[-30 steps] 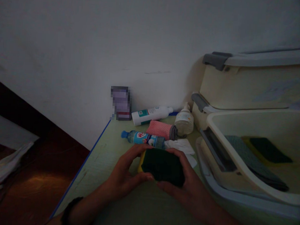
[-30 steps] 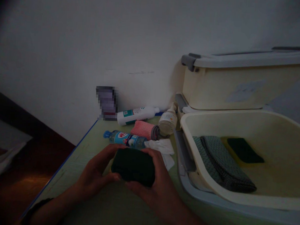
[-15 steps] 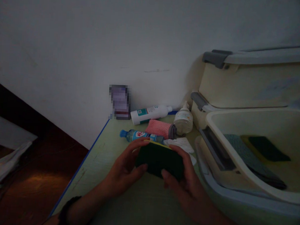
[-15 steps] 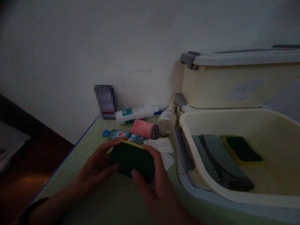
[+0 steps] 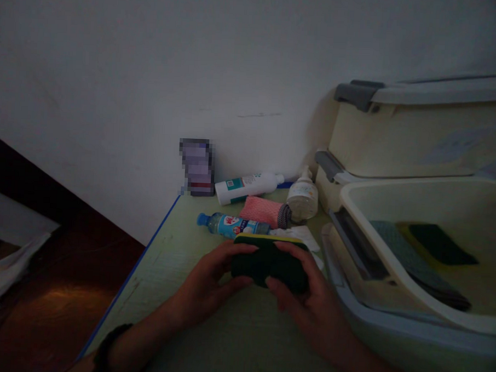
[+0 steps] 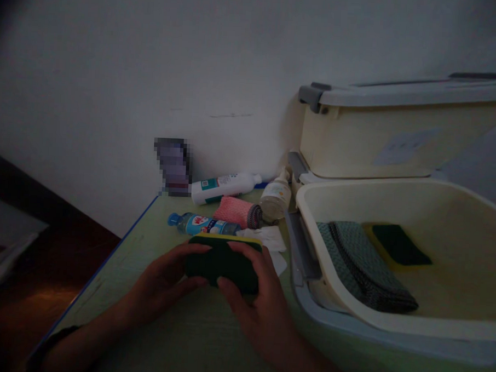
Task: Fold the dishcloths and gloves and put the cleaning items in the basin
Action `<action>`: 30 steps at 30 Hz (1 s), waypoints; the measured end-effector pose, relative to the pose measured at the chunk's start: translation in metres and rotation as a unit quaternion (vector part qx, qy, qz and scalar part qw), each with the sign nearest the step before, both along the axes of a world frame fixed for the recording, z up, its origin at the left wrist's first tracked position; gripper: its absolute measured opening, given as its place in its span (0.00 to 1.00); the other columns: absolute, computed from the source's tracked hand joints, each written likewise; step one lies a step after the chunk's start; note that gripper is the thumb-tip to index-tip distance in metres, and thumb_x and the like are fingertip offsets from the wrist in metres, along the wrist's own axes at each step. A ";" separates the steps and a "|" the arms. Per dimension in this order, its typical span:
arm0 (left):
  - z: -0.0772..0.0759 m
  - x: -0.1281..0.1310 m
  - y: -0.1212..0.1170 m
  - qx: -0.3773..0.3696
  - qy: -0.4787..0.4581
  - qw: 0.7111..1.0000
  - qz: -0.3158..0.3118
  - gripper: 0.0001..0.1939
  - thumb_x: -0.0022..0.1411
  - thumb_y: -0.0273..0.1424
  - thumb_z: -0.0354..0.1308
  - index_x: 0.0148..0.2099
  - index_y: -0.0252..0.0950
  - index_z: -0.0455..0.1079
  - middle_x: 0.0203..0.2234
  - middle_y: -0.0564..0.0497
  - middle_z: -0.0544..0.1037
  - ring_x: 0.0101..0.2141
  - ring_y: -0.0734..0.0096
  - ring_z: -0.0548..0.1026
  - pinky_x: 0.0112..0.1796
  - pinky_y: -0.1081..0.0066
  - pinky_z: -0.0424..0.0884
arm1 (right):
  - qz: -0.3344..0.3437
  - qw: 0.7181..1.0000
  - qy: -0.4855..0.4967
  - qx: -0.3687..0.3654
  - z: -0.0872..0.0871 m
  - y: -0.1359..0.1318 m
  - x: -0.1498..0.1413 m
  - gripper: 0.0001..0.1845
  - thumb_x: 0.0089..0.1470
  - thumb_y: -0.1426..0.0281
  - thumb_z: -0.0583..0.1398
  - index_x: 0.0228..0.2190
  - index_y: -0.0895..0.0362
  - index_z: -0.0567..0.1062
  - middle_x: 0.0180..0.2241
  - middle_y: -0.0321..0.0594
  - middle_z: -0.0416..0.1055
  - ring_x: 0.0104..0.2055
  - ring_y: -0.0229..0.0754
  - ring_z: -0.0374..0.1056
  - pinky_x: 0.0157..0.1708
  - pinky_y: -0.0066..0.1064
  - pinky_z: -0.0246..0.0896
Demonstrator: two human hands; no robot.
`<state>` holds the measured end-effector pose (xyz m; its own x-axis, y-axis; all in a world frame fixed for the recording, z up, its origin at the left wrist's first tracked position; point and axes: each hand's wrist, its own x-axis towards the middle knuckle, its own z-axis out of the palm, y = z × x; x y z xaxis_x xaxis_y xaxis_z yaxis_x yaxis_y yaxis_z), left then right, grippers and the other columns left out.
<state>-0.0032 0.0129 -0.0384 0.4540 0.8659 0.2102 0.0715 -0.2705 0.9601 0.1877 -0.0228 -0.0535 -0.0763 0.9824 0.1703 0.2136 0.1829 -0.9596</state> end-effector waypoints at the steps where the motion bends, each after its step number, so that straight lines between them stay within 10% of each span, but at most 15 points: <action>1: 0.000 0.000 0.000 0.001 -0.001 1.000 -0.001 0.20 0.56 0.25 0.60 0.51 0.43 0.66 0.45 0.48 0.70 0.45 0.65 0.70 0.45 0.68 0.69 | -0.005 1.000 -0.011 0.007 -0.001 0.000 0.000 0.23 0.52 0.66 0.59 0.49 0.45 0.60 0.47 0.39 0.61 0.40 0.41 0.67 0.36 0.34 0.67; 7: 0.001 0.001 -0.002 0.022 -0.001 1.000 -0.006 0.22 0.58 0.23 0.58 0.52 0.48 0.64 0.46 0.51 0.69 0.47 0.67 0.69 0.47 0.70 0.68 | -0.018 0.999 -0.029 0.013 -0.002 0.001 0.000 0.35 0.47 0.69 0.63 0.53 0.43 0.53 0.55 0.38 0.55 0.55 0.46 0.56 0.51 0.40 0.59; 30: -0.006 -0.003 -0.004 0.068 0.021 0.997 0.028 0.31 0.57 0.21 0.56 0.58 0.47 0.50 0.48 0.49 0.65 0.47 0.66 0.67 0.49 0.66 0.65 | -0.035 0.999 -0.029 0.006 0.001 -0.001 0.001 0.23 0.51 0.65 0.60 0.46 0.48 0.57 0.45 0.40 0.62 0.45 0.44 0.63 0.43 0.38 0.65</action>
